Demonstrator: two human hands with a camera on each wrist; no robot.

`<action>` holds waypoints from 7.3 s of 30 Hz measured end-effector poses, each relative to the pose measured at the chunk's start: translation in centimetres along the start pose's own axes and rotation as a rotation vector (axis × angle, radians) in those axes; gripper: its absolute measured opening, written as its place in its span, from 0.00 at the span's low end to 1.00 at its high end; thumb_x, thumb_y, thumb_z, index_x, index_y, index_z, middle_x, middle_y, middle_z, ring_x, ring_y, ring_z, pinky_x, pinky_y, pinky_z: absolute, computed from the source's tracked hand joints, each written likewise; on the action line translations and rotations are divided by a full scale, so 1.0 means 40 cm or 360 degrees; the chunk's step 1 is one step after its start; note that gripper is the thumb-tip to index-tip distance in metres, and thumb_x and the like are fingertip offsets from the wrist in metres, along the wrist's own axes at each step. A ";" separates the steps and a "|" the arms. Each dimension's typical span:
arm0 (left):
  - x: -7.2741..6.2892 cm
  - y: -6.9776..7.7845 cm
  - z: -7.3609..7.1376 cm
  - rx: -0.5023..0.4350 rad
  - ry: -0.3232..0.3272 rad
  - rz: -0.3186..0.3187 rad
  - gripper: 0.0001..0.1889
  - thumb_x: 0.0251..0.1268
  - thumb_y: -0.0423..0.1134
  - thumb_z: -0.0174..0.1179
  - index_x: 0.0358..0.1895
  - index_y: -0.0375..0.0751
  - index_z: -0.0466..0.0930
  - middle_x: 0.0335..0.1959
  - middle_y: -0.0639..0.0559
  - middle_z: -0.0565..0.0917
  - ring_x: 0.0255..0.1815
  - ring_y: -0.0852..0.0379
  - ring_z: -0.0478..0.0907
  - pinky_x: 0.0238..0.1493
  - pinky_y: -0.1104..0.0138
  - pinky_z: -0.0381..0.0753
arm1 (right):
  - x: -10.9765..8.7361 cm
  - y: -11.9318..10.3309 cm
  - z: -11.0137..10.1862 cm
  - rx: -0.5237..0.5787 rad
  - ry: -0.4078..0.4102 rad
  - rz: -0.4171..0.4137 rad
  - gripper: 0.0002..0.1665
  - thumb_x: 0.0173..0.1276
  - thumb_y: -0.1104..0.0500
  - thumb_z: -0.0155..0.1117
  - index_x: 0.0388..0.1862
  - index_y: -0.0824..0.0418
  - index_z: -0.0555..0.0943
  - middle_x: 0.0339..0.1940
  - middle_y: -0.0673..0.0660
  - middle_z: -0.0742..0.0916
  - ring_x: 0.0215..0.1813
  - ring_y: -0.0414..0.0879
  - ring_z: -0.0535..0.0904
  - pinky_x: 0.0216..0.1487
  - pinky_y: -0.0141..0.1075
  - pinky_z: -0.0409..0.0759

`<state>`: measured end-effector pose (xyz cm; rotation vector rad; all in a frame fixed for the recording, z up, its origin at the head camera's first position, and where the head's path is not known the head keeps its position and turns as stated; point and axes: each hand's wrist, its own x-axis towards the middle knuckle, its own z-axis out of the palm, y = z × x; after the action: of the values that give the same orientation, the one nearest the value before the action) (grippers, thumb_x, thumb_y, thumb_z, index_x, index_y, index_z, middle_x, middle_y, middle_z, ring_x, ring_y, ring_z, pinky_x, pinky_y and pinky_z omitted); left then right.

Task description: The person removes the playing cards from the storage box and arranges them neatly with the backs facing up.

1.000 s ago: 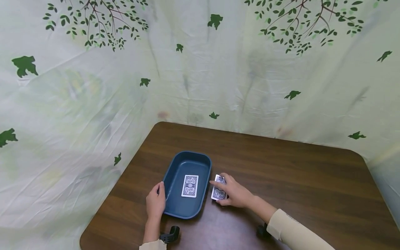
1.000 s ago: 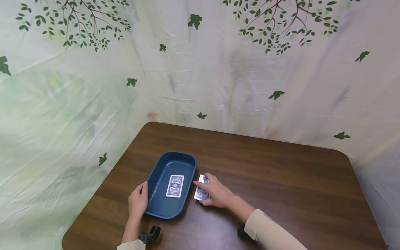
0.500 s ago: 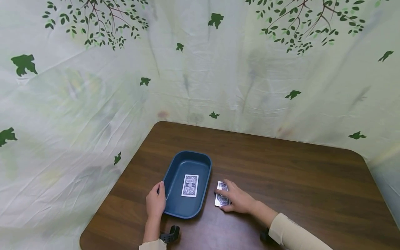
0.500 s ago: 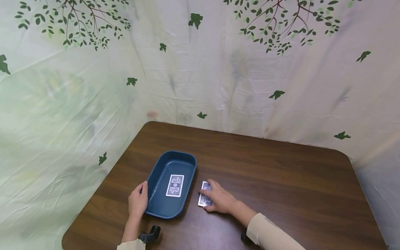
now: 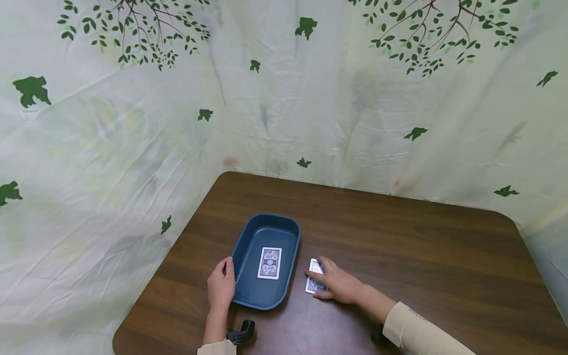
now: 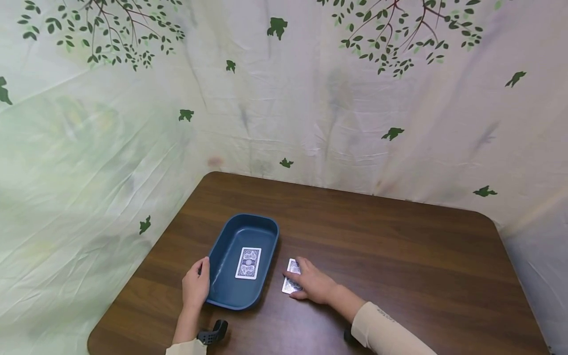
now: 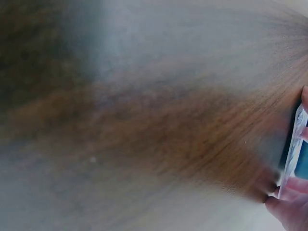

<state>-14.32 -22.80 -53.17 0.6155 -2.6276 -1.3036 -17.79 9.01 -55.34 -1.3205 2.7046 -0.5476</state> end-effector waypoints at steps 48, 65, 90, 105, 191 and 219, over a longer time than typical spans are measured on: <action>-0.001 0.005 -0.006 0.0014 0.0035 -0.0002 0.30 0.72 0.55 0.36 0.58 0.30 0.70 0.56 0.30 0.72 0.55 0.34 0.68 0.55 0.43 0.63 | -0.012 0.001 0.015 -0.0105 -0.0037 0.0098 0.32 0.69 0.38 0.44 0.69 0.47 0.63 0.70 0.67 0.60 0.70 0.63 0.51 0.63 0.56 0.55; -0.003 0.011 -0.004 0.0062 0.0062 0.0044 0.27 0.73 0.51 0.38 0.56 0.29 0.72 0.53 0.31 0.74 0.52 0.34 0.71 0.53 0.44 0.66 | 0.262 -0.120 -0.092 -0.0177 0.0426 -0.0222 0.25 0.67 0.47 0.56 0.59 0.57 0.74 0.58 0.61 0.75 0.62 0.52 0.67 0.60 0.46 0.66; -0.004 0.005 -0.001 -0.0008 0.0095 0.0031 0.28 0.72 0.53 0.39 0.55 0.31 0.72 0.53 0.32 0.75 0.51 0.36 0.72 0.53 0.44 0.67 | 0.352 -0.164 -0.024 -0.0328 -0.0358 0.0193 0.40 0.55 0.31 0.59 0.65 0.45 0.69 0.65 0.64 0.68 0.65 0.59 0.62 0.60 0.50 0.63; -0.003 -0.001 -0.002 0.0000 0.0111 0.0019 0.27 0.72 0.53 0.40 0.55 0.32 0.73 0.52 0.32 0.75 0.51 0.36 0.72 0.52 0.44 0.67 | 0.373 -0.167 -0.009 -0.0326 -0.0474 0.0266 0.42 0.53 0.35 0.65 0.67 0.43 0.66 0.65 0.66 0.68 0.65 0.60 0.63 0.61 0.47 0.64; -0.006 0.000 -0.004 0.0046 0.0082 0.0029 0.29 0.72 0.54 0.37 0.56 0.31 0.72 0.54 0.30 0.74 0.53 0.33 0.69 0.53 0.43 0.65 | -0.086 0.012 -0.125 0.0084 -0.0194 0.0155 0.32 0.50 0.52 0.72 0.56 0.57 0.77 0.56 0.67 0.69 0.53 0.55 0.68 0.49 0.47 0.73; -0.007 0.003 -0.002 0.0017 0.0058 -0.0005 0.30 0.71 0.56 0.37 0.57 0.31 0.71 0.55 0.31 0.73 0.54 0.34 0.69 0.54 0.43 0.64 | -0.147 0.042 -0.093 0.0084 -0.0178 0.0175 0.32 0.58 0.50 0.68 0.60 0.59 0.74 0.60 0.73 0.66 0.60 0.63 0.64 0.55 0.53 0.68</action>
<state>-14.07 -22.67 -52.99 0.6386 -2.6073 -1.2677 -16.21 15.58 -52.97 -1.1454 2.6338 -0.5146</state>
